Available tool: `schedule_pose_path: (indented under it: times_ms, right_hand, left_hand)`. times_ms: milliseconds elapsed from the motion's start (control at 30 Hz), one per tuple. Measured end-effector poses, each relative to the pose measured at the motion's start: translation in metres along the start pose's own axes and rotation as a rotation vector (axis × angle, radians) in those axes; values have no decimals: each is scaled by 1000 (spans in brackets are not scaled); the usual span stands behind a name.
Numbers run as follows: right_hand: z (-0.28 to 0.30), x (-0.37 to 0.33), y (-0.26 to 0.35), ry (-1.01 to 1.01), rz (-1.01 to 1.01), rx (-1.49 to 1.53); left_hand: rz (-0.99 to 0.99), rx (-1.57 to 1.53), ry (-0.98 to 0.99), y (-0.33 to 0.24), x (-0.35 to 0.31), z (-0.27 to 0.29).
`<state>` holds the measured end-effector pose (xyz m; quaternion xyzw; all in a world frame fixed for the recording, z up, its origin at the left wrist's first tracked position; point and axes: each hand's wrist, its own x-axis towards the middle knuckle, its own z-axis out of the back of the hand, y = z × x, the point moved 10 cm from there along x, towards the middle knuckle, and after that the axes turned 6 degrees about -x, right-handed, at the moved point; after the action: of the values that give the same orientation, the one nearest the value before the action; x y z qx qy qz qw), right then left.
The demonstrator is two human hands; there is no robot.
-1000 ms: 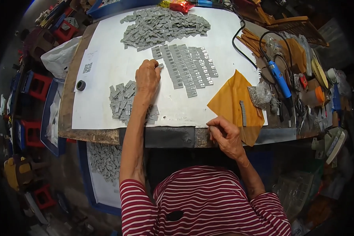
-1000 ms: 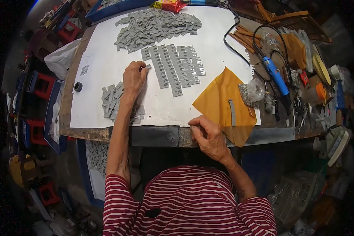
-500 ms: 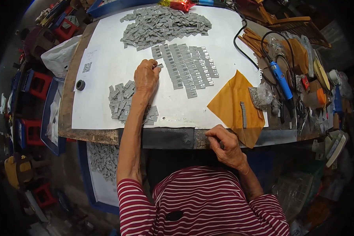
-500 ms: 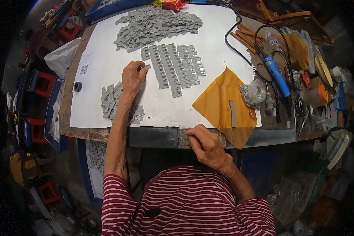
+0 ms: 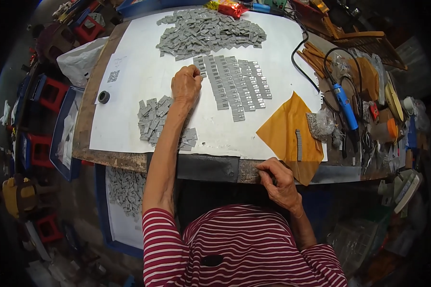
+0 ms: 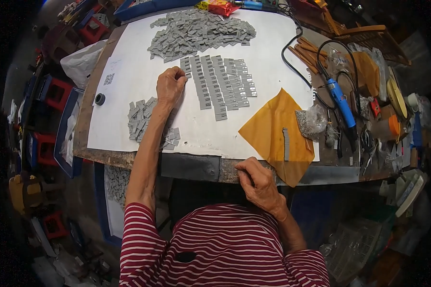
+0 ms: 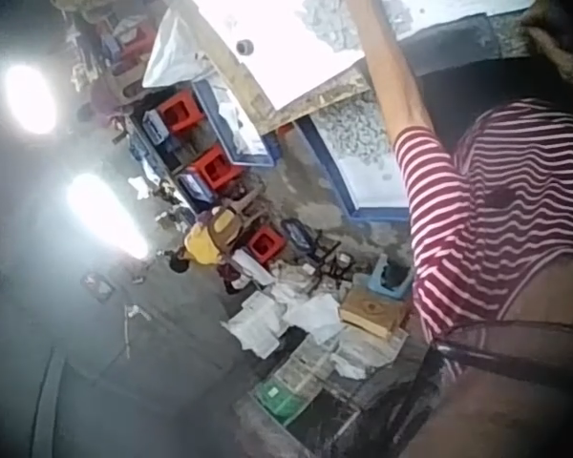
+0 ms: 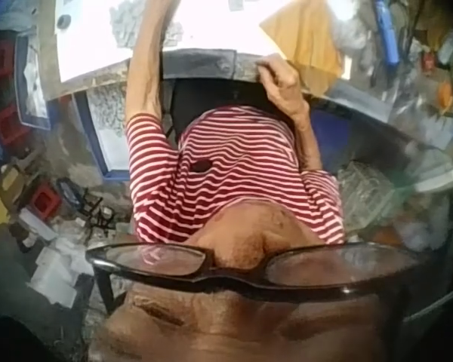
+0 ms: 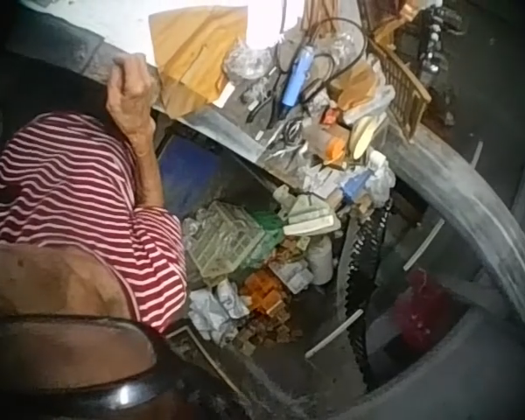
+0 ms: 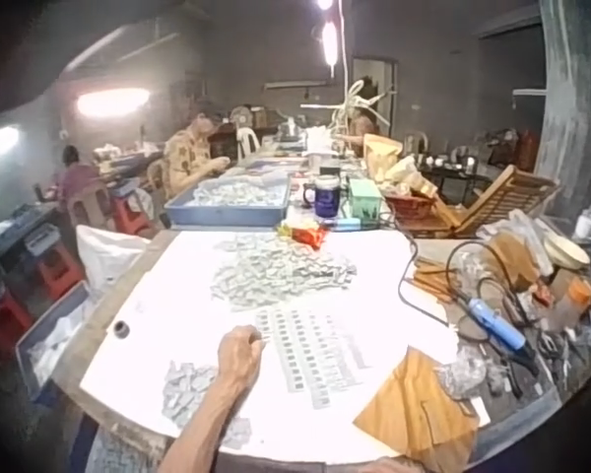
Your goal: Sorting and organizing small rectangular metal components on a workshop workbench.
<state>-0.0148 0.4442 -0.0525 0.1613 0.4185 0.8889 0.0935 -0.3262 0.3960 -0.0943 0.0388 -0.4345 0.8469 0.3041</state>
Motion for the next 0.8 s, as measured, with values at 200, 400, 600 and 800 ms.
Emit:
schedule_pose_path:
  times_ms: [200, 400, 600, 800]
  right_hand:
    - [-1, -4, -3, 0, -16, 11]
    - [-4, 1, 18, 74, 23, 117]
    - [9, 25, 96, 83, 326, 350]
    - [13, 31, 189, 347, 620, 830]
  left_hand:
    - [-2, -18, -25, 0, 3, 1]
    - [-90, -161, -110, 2, -7, 27]
    - [-96, -182, 41, -31, -45, 56]
    - [-185, 32, 222, -33, -74, 59]
